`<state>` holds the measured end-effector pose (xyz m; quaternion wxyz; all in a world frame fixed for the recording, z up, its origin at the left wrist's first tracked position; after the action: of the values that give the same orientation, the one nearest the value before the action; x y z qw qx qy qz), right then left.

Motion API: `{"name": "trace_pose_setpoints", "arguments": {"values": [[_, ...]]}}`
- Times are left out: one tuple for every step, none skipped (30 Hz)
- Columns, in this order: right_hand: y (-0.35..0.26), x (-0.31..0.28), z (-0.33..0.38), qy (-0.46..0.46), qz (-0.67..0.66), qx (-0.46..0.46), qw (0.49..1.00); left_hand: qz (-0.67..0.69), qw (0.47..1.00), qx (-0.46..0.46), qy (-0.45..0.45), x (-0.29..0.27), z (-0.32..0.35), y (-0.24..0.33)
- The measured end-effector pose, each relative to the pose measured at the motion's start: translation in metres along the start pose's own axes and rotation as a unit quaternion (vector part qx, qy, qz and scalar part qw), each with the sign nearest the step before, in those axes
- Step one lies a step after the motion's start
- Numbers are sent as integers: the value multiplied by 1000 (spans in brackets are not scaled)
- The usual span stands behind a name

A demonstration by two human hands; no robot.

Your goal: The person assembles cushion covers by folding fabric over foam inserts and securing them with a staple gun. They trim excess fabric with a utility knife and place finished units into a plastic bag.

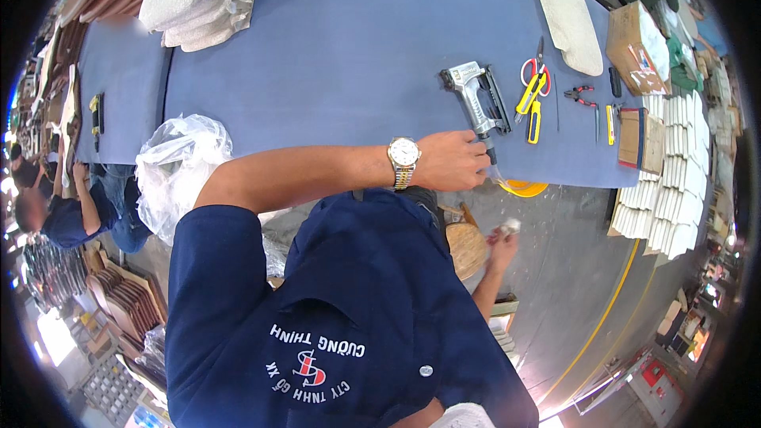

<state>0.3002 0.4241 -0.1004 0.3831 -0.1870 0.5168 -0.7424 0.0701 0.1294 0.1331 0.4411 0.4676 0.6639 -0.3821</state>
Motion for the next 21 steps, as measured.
{"name": "trace_pose_setpoints", "arguments": {"values": [[47,-5,24,0,-4,38,999,-2,1000,1,-9,0,12,2],[102,-16,53,-4,-4,84,996,-4,1000,1,-11,2,22,4],[165,-31,84,-2,-10,129,992,-4,1000,7,-11,3,28,10],[208,-34,121,-19,12,179,984,-7,1000,4,-17,4,36,14],[235,-34,150,-37,44,228,972,-1,1000,-5,-24,2,44,18],[253,-33,177,-55,79,266,959,3,999,-11,-31,-3,50,21],[259,-31,195,-70,105,282,951,5,999,-13,-36,-7,53,22],[256,-36,202,-76,126,287,947,4,999,-24,-25,-7,53,22],[257,-32,197,-87,141,285,944,4,999,-34,-15,-7,62,21],[248,-38,181,-77,153,273,947,12,997,-53,-53,-5,66,21],[236,-41,156,-65,165,257,950,15,993,-69,-94,-3,75,17],[220,-59,132,-36,171,240,955,54,989,-97,-99,2,79,19],[190,-70,98,-13,184,222,958,89,981,-136,-110,6,92,19],[170,-84,67,22,179,199,963,131,971,-166,-114,9,98,19],[151,-102,35,62,170,171,969,175,956,-199,-125,16,107,19],[135,-128,8,107,159,139,972,221,940,-225,-126,28,116,19],[116,-157,-15,152,148,99,972,269,921,-253,-127,44,127,20],[59,-85,-28,111,57,167,978,235,896,-329,-185,59,158,18],[15,-72,-30,135,35,159,977,226,868,-382,-222,75,181,20],[-7,-68,-33,159,13,148,976,260,837,-442,-191,89,207,24],[-12,-64,-41,131,-12,122,984,293,800,-501,-155,107,237,31]]}}
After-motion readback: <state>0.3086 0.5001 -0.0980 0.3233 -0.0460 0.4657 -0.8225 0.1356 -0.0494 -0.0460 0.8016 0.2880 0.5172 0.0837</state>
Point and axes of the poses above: each hand's wrist, its own z-axis away from the middle knuckle, its own x-axis out of the palm, y = z × x, the point moved 6 cm from there along -z, towards the middle knuckle, and after that the axes turned 14 degrees about -z, right-handed, at the moved point
